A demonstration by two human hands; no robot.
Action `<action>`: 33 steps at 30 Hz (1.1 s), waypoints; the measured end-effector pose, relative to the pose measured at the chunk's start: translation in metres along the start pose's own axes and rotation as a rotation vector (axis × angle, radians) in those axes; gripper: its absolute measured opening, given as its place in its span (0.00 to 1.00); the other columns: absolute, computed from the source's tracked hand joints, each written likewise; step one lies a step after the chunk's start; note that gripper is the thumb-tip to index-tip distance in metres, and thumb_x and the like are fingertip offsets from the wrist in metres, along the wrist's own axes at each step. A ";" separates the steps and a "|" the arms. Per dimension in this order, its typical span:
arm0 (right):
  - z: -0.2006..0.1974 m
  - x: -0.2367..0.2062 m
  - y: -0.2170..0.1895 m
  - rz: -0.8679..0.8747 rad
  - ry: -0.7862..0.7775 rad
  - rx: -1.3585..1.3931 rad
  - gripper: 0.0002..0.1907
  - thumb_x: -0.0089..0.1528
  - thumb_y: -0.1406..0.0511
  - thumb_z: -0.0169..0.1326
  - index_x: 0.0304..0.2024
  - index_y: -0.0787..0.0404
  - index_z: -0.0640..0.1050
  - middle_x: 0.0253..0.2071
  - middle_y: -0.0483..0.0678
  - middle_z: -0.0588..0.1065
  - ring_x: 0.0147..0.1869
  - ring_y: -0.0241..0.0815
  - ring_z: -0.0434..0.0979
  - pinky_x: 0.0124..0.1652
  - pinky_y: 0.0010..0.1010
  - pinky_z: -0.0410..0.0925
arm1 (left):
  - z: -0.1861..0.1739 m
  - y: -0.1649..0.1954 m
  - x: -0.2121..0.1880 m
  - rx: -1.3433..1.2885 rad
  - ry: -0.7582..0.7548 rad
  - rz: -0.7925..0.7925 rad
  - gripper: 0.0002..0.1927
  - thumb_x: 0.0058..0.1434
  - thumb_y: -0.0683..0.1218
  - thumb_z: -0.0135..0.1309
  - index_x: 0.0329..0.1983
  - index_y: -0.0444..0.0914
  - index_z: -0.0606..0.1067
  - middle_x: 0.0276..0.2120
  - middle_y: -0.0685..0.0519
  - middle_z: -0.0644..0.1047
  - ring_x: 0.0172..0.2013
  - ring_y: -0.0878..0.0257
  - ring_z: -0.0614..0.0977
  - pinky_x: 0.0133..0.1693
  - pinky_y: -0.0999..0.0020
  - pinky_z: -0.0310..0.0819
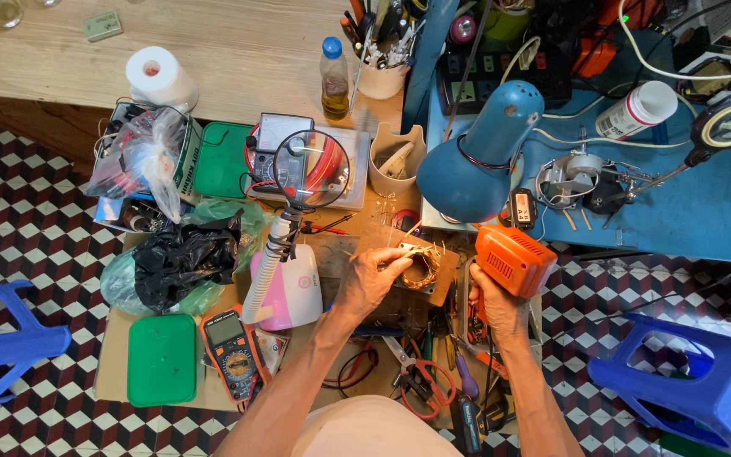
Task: The person strips and twists wires, then inserts them into a copper-wound stator component. They use a heat gun to apply heat to the assembly and later use pliers to adjust the wires. The work is performed at a cluttered electronics workbench with a magnifying lamp and various tools visible.
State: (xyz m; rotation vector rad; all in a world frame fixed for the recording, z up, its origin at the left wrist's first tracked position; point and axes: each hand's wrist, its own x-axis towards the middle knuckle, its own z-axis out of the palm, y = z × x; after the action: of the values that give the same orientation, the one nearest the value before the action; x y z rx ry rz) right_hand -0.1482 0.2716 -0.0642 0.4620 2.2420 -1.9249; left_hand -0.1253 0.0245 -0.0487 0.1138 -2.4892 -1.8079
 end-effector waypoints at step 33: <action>-0.006 0.008 0.023 0.032 -0.131 0.543 0.34 0.60 0.65 0.59 0.66 0.57 0.60 0.63 0.49 0.69 0.62 0.42 0.74 0.55 0.34 0.70 | -0.010 0.007 0.004 0.018 -0.039 -0.117 0.14 0.61 0.51 0.60 0.47 0.43 0.83 0.41 0.49 0.84 0.37 0.58 0.87 0.39 0.67 0.79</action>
State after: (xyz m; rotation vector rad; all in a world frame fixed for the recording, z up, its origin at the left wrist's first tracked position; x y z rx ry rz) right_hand -0.1482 0.2820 -0.0870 0.4122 1.6032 -2.4561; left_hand -0.1287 0.0166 -0.0389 0.2316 -2.5764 -1.8482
